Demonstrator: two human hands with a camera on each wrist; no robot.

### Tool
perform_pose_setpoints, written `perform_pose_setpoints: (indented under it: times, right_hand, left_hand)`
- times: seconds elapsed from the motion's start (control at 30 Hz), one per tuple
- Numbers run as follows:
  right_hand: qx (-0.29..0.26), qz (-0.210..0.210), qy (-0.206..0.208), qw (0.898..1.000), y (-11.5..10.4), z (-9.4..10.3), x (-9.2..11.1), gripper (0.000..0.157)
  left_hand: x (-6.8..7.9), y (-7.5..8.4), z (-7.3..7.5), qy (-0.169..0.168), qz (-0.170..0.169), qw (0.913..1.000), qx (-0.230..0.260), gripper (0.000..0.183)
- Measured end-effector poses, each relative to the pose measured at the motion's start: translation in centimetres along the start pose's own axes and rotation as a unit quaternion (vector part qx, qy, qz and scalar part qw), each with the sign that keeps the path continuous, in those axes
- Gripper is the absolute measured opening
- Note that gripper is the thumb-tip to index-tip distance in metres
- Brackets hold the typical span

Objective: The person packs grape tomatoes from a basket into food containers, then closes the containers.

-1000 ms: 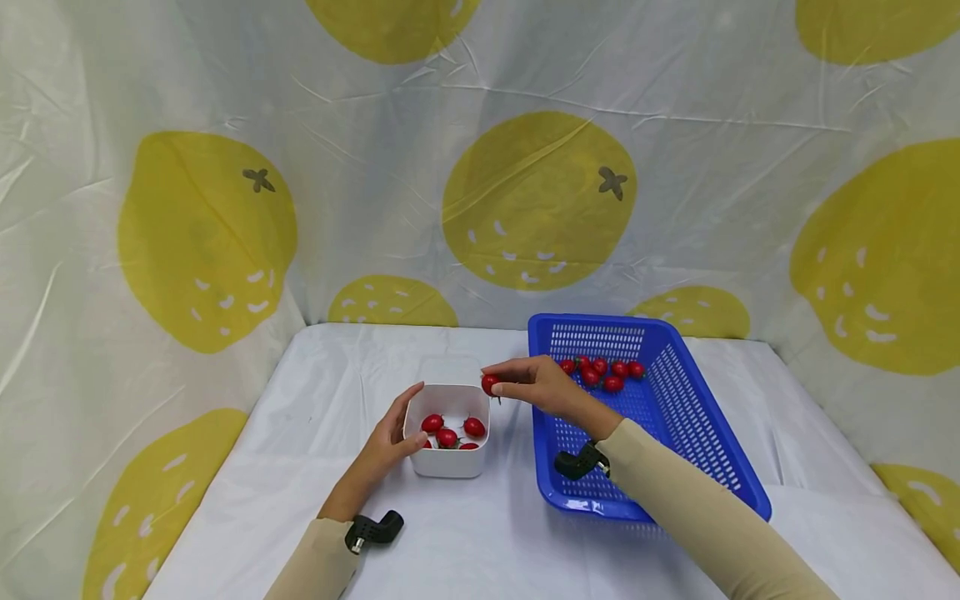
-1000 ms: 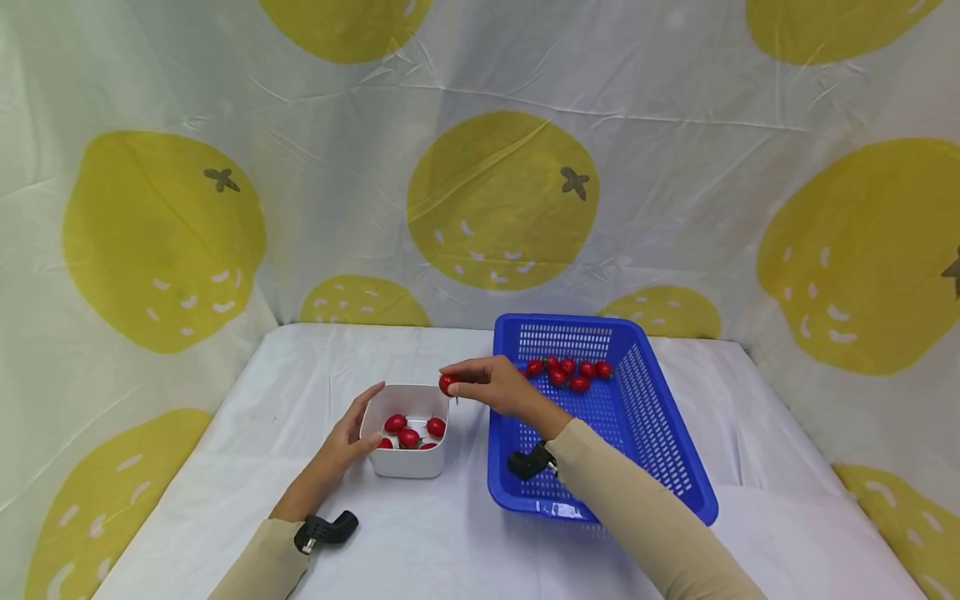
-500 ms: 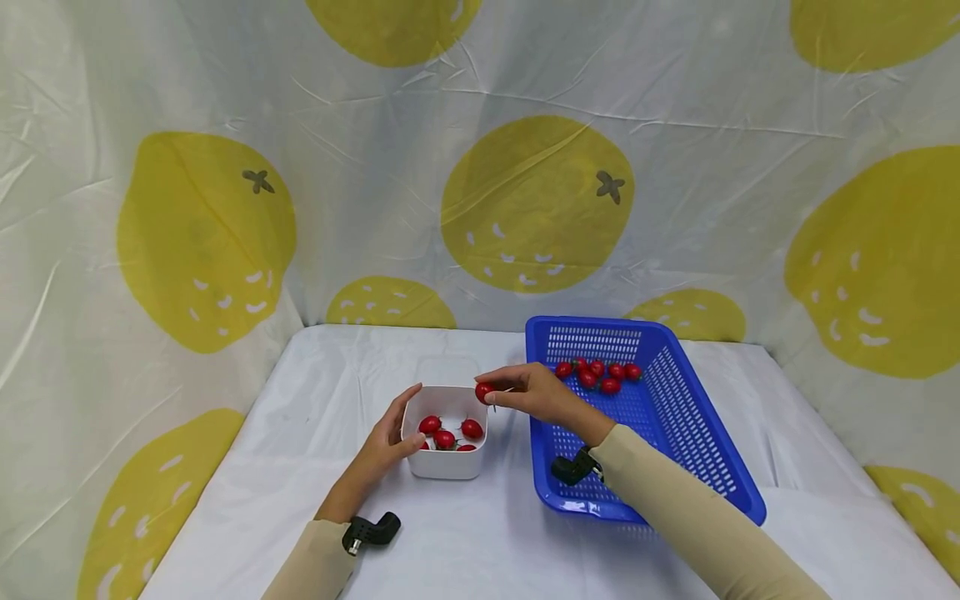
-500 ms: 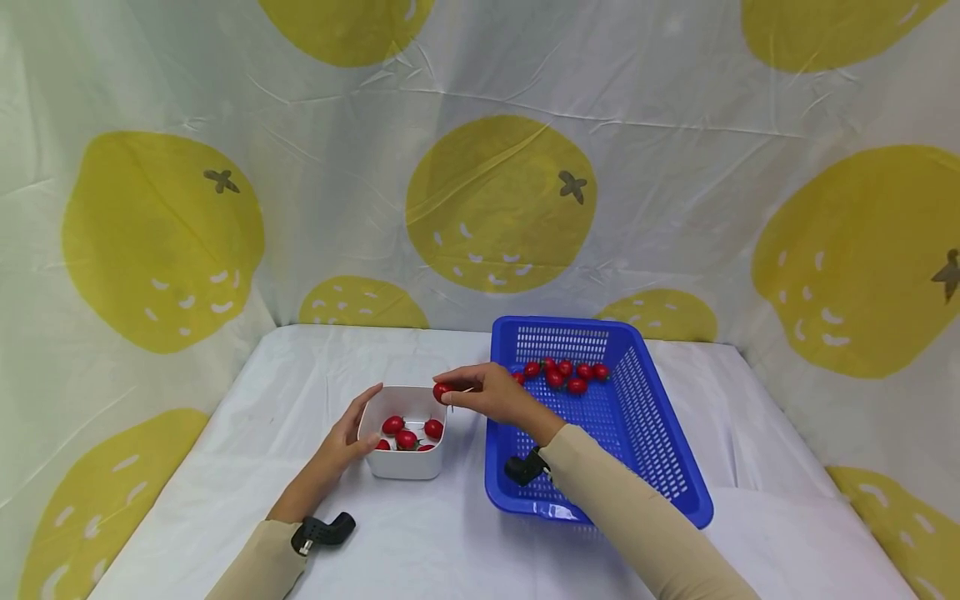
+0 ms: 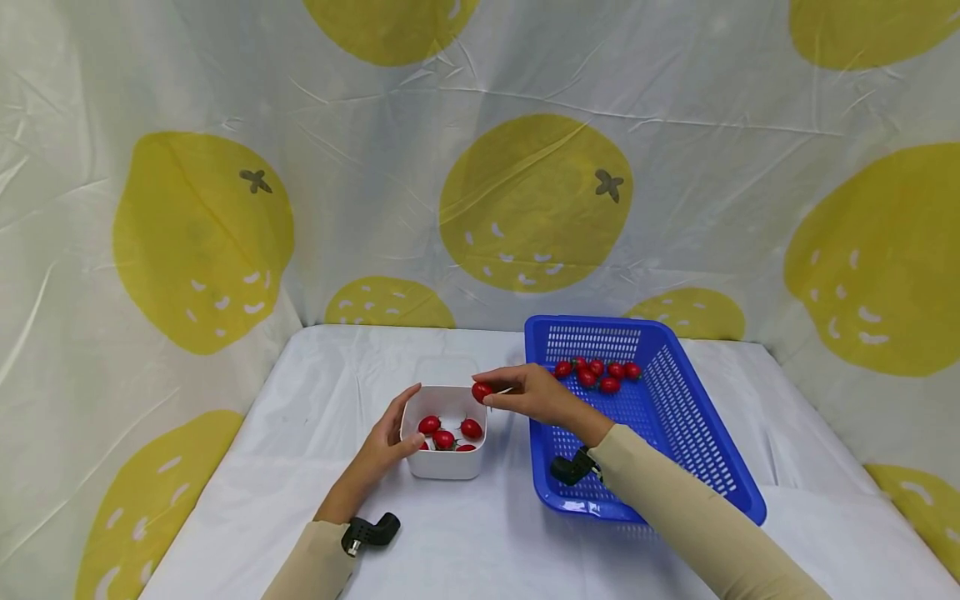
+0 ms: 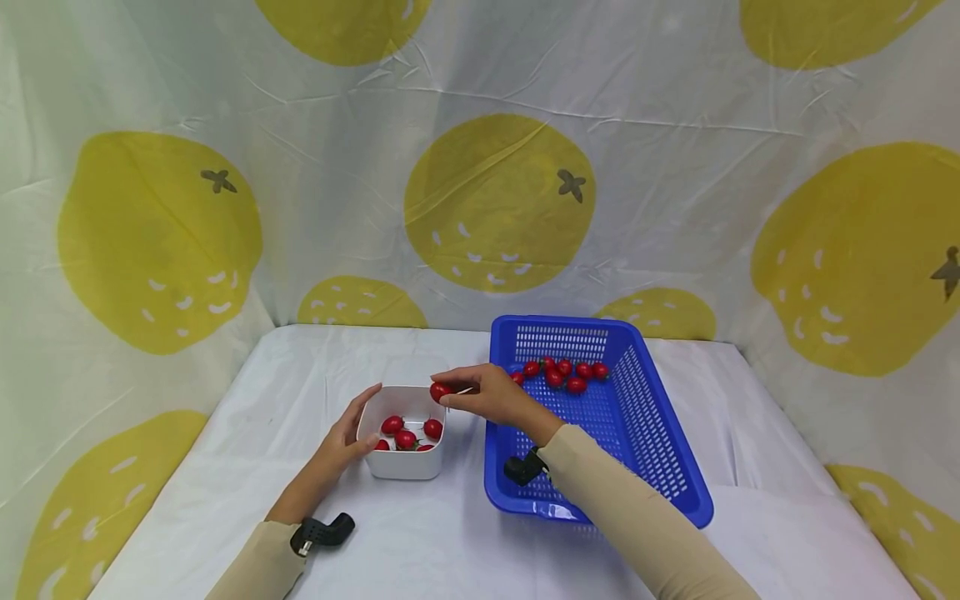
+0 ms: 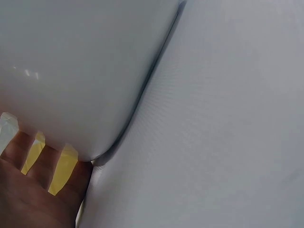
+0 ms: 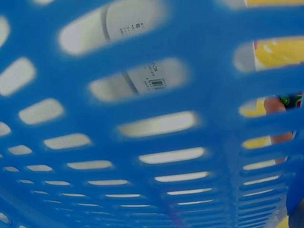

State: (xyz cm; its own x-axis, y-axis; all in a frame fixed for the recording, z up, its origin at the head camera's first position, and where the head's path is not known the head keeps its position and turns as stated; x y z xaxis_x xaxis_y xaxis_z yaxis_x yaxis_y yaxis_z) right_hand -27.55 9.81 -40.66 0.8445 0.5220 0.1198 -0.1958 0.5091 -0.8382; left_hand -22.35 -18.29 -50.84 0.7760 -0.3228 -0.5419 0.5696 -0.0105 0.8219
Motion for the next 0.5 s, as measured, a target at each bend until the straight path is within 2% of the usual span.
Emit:
perform_pose_setpoints:
  times: [0.2,0.5]
  right_hand:
    - [-0.008,0.022,-0.017,1.000,0.06,-0.05,-0.10,0.043]
    - [-0.012,0.047,-0.021,0.999,0.01,0.00,-0.01,0.042]
  left_hand:
    - [0.06,0.07,-0.01,-0.002,-0.003,1.0000,0.003,0.072]
    - [-0.03,0.23,-0.08,-0.002,-0.006,1.0000,0.005,0.073]
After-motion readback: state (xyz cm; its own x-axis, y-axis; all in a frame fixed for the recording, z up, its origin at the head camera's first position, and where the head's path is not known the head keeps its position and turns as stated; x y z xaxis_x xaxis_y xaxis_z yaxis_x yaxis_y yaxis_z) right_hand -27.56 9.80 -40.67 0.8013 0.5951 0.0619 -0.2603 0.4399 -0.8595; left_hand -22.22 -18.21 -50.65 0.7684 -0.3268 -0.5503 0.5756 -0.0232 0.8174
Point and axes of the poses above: each hand's wrist, its own x-axis away from the middle knuckle, its own z-axis out of the back of the hand, y = z × x, the point moved 1 cm from there along -x, towards the middle knuckle, and after that the axes turned 15 degrees about -z, right-handed, at the moved point
